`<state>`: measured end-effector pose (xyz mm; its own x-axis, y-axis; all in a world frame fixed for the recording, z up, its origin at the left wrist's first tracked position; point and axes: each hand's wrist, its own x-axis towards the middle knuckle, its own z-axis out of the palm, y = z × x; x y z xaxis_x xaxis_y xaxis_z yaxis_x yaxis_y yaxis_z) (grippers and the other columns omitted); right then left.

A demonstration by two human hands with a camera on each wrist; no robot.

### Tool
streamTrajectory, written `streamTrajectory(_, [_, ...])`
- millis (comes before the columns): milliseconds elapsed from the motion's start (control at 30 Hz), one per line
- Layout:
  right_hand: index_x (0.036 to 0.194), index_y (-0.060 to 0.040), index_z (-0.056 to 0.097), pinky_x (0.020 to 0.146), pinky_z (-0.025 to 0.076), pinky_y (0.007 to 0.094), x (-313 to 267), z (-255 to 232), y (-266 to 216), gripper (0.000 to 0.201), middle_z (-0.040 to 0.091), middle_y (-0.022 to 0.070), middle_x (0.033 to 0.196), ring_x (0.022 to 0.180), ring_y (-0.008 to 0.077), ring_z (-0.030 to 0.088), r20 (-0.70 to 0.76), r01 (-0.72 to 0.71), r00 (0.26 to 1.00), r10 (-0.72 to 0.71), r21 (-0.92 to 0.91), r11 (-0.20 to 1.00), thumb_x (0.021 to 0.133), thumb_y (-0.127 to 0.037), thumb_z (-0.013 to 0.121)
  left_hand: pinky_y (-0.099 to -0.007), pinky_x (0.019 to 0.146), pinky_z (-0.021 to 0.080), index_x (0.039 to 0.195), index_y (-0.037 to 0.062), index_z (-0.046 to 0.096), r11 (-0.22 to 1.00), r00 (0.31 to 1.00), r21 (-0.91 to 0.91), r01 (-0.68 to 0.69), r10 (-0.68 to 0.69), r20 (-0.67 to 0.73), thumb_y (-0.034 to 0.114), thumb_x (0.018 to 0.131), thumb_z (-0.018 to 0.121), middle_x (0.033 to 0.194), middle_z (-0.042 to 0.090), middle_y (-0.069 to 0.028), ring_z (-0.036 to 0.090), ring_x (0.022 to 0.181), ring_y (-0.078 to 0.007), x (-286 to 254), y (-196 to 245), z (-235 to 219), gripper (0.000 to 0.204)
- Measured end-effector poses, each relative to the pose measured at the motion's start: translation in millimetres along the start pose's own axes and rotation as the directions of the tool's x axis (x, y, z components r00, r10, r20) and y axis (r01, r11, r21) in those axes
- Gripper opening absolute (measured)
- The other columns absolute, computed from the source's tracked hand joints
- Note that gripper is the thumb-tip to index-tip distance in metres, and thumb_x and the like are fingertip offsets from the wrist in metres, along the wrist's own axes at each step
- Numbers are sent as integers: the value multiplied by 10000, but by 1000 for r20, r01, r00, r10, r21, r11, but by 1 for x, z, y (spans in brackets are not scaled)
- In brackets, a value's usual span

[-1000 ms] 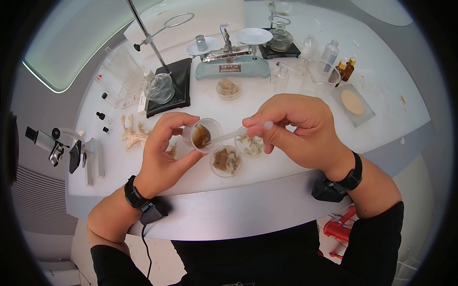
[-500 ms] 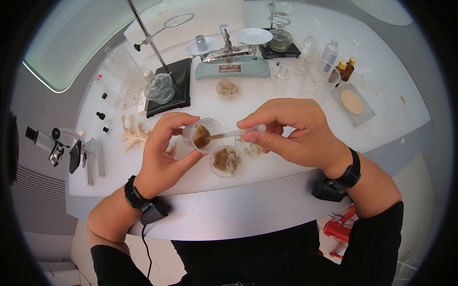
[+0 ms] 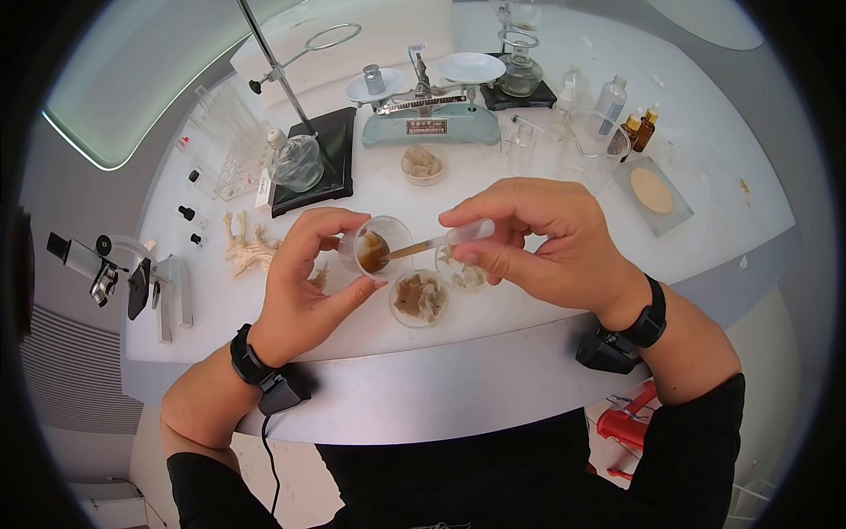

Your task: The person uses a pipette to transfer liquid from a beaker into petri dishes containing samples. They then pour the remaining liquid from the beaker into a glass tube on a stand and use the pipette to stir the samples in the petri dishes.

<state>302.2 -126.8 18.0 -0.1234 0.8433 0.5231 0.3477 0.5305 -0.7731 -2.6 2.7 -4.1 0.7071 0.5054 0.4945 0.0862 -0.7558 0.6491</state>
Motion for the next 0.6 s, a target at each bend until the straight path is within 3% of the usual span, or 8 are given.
streamTrajectory(167, [1272, -13, 818, 572, 528, 206, -3, -1, -5, 239, 817, 71, 990, 670, 73, 735, -47, -20, 999, 24, 74, 997, 1034, -21, 839, -372, 1040, 544, 1446, 63, 690, 1000, 1000, -7, 17, -17, 0, 62, 886, 959, 1424, 679, -97, 664, 1295, -227, 0, 0, 0, 622])
streamTrajectory(233, [1300, 15, 775, 539, 510, 206, -6, -4, -4, 216, 819, 104, 1020, 643, 85, 722, -107, -71, 990, 90, 172, 982, 1106, -80, 775, -374, 1048, 543, 1451, 66, 685, 1000, 1000, -13, 26, -26, 2, 59, 890, 952, 1432, 676, -96, 663, 1300, -223, 0, 1, 0, 621])
streamTrajectory(433, [1275, 20, 712, 490, 467, 208, -4, -2, -1, 261, 802, 124, 990, 601, 85, 685, -272, -4, 959, 82, 276, 961, 1184, -224, 689, -374, 1056, 542, 1458, 70, 677, 999, 999, -7, 33, -33, 0, 58, 893, 949, 1441, 676, -92, 662, 1307, -216, -1, -1, 0, 628])
streamTrajectory(600, [1251, 12, 707, 499, 463, 204, -4, -4, 3, 266, 788, 105, 966, 608, 78, 680, -229, -5, 970, 79, 309, 951, 1188, -245, 684, -374, 1062, 542, 1459, 76, 674, 999, 999, -12, 35, -35, -5, 57, 896, 948, 1446, 673, -91, 661, 1311, -213, -2, -2, 1, 627])
